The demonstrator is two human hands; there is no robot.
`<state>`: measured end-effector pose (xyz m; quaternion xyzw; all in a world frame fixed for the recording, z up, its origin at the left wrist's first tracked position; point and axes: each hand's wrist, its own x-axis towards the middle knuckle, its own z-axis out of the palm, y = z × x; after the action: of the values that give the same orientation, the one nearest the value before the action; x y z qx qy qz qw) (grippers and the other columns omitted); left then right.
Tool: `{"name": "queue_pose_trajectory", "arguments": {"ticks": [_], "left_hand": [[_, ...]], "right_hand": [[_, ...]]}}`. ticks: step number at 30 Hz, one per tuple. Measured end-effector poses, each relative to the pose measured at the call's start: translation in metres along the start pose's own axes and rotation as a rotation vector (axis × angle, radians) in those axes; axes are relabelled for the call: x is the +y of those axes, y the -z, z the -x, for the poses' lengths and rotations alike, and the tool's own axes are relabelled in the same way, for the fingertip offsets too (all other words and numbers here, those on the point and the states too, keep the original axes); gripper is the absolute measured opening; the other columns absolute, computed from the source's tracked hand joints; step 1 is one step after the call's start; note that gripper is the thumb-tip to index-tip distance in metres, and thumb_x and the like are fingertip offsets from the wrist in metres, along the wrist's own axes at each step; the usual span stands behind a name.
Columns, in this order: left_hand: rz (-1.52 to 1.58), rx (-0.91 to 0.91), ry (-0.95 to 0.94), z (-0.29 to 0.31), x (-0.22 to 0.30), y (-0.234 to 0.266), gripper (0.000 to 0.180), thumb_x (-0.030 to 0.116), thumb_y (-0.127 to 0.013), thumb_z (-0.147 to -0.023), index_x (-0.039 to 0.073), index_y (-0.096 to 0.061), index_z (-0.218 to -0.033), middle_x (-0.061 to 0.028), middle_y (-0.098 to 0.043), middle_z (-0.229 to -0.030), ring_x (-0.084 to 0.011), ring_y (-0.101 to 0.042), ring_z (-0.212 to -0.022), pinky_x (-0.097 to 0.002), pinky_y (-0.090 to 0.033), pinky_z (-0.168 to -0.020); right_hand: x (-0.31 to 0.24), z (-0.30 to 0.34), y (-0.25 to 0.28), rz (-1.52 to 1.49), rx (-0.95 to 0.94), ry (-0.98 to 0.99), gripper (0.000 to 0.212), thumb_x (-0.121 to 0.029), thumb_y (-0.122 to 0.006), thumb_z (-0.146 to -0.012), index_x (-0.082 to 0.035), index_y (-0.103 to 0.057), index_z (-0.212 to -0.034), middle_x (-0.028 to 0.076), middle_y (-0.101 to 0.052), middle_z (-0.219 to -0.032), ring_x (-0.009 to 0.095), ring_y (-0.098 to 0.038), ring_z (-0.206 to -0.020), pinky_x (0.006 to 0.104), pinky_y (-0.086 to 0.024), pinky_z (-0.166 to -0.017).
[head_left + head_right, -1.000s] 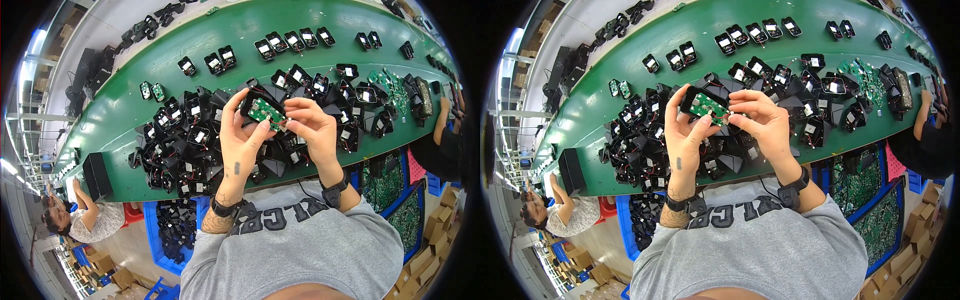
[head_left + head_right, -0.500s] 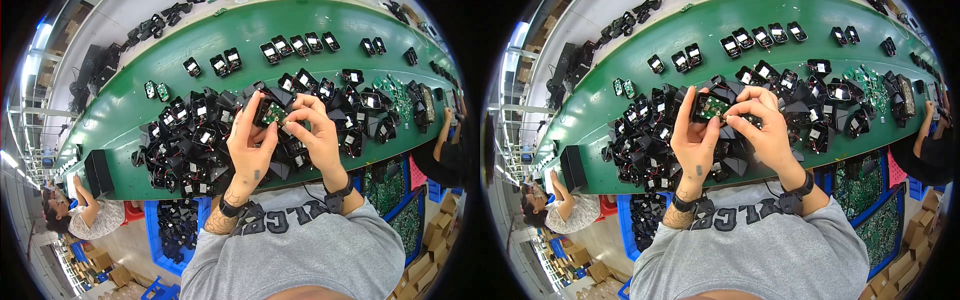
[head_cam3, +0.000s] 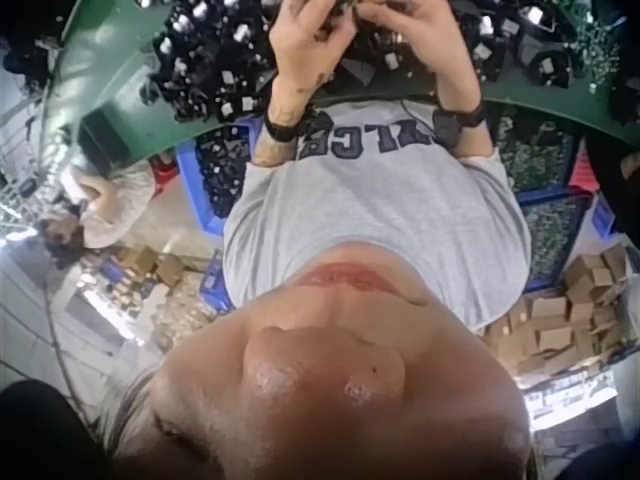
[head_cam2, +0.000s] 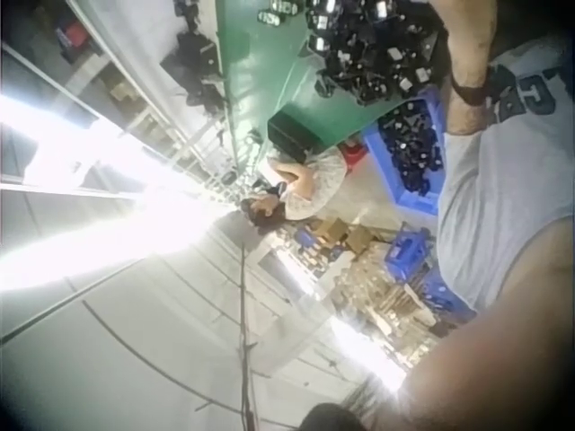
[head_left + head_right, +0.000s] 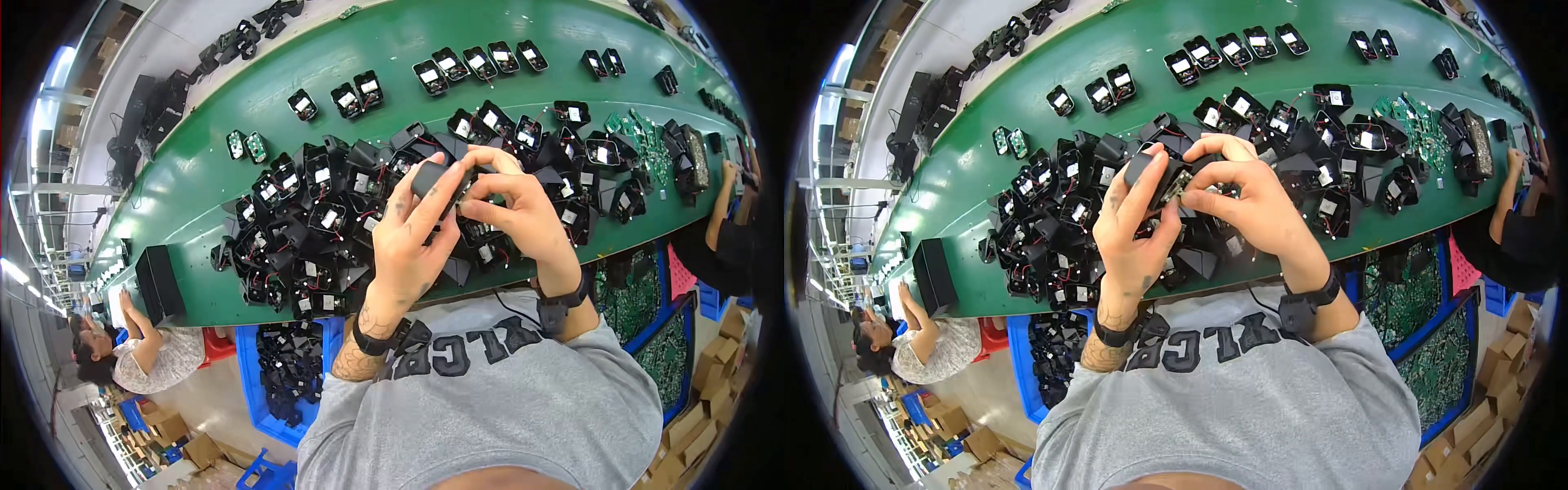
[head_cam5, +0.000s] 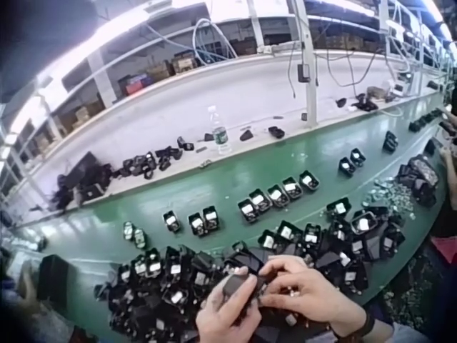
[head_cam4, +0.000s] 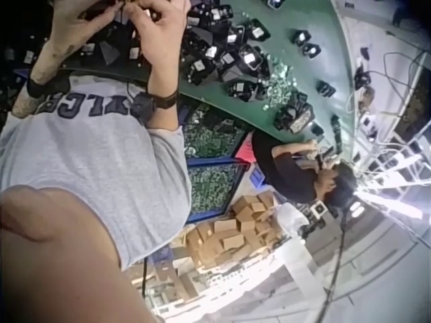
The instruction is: The person picks up a circuit board and a black plastic housing, fits the board into the housing by hand, and places the assembled unit into a blue bin, repeating the process several times.
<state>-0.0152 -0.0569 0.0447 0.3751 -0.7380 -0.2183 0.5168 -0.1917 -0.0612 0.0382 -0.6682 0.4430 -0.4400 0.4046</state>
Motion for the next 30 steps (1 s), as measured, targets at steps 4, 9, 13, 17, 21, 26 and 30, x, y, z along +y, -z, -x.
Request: {"name": "queue_pose_trajectory", "arguments": {"ticks": [4,9,13,17,21,26,30], "left_hand": [[-0.096,-0.108,-0.086,-0.003,0.001,0.005,0.050,-0.009,-0.063,-0.073,0.006,-0.063,-0.121,-0.0157,-0.059,-0.122,-0.0222,-0.062,-0.106,-0.0286,-0.055,-0.079],[-0.055,-0.099,0.034,-0.002,0.004,0.008,0.052,-0.009,-0.063,-0.073,0.007,-0.062,-0.122,-0.0150,-0.059,-0.122,-0.0213,-0.063,-0.104,-0.0269,-0.055,-0.077],[-0.035,-0.109,0.046,0.000,0.001,0.009,0.052,-0.009,-0.063,-0.073,0.008,-0.062,-0.123,-0.0146,-0.058,-0.123,-0.0202,-0.062,-0.103,-0.0267,-0.056,-0.076],[0.001,-0.091,0.100,0.003,0.005,0.007,0.053,-0.008,-0.063,-0.074,0.008,-0.060,-0.124,-0.0143,-0.057,-0.123,-0.0191,-0.062,-0.103,-0.0274,-0.058,-0.077],[0.076,-0.103,0.160,0.001,0.007,0.006,0.054,-0.008,-0.063,-0.074,0.008,-0.060,-0.126,-0.0140,-0.056,-0.123,-0.0186,-0.062,-0.102,-0.0281,-0.058,-0.076],[0.030,-0.144,0.157,0.002,0.007,0.007,0.055,-0.009,-0.063,-0.074,0.010,-0.060,-0.125,-0.0141,-0.056,-0.123,-0.0187,-0.063,-0.101,-0.0280,-0.058,-0.075],[-0.049,-0.162,0.100,0.000,0.010,0.010,0.056,-0.009,-0.062,-0.074,0.010,-0.060,-0.126,-0.0137,-0.056,-0.122,-0.0183,-0.063,-0.101,-0.0269,-0.058,-0.075]], "right_hand": [[0.005,-0.003,0.003,-0.321,-0.129,-0.099,0.012,-0.012,-0.073,-0.077,-0.001,-0.069,-0.083,0.007,-0.055,-0.113,0.018,-0.052,-0.104,0.0318,-0.042,-0.089],[0.005,0.001,-0.009,-0.521,-0.055,-0.198,0.010,-0.005,-0.072,-0.078,0.002,-0.070,-0.084,0.006,-0.053,-0.115,0.012,-0.057,-0.092,0.0254,-0.047,-0.079],[0.006,0.003,-0.009,-0.428,-0.031,-0.174,0.011,-0.006,-0.072,-0.078,0.002,-0.070,-0.085,0.007,-0.053,-0.117,0.012,-0.056,-0.091,0.0246,-0.047,-0.077],[0.005,0.002,-0.001,-0.538,-0.107,-0.175,0.011,-0.007,-0.073,-0.078,0.001,-0.070,-0.085,0.008,-0.054,-0.116,0.012,-0.054,-0.091,0.0248,-0.045,-0.077],[0.004,0.004,0.002,-0.448,-0.123,-0.184,0.012,-0.007,-0.073,-0.078,0.002,-0.070,-0.085,0.008,-0.054,-0.115,0.013,-0.053,-0.094,0.0269,-0.043,-0.081],[0.005,0.004,0.001,-0.429,-0.126,-0.153,0.011,-0.007,-0.073,-0.078,0.002,-0.070,-0.085,0.008,-0.055,-0.114,0.014,-0.054,-0.094,0.0270,-0.044,-0.081],[0.005,0.006,-0.006,-0.458,-0.029,-0.176,0.010,-0.002,-0.074,-0.075,0.002,-0.069,-0.082,0.007,-0.056,-0.112,0.015,-0.056,-0.096,0.0263,-0.046,-0.080]]}}
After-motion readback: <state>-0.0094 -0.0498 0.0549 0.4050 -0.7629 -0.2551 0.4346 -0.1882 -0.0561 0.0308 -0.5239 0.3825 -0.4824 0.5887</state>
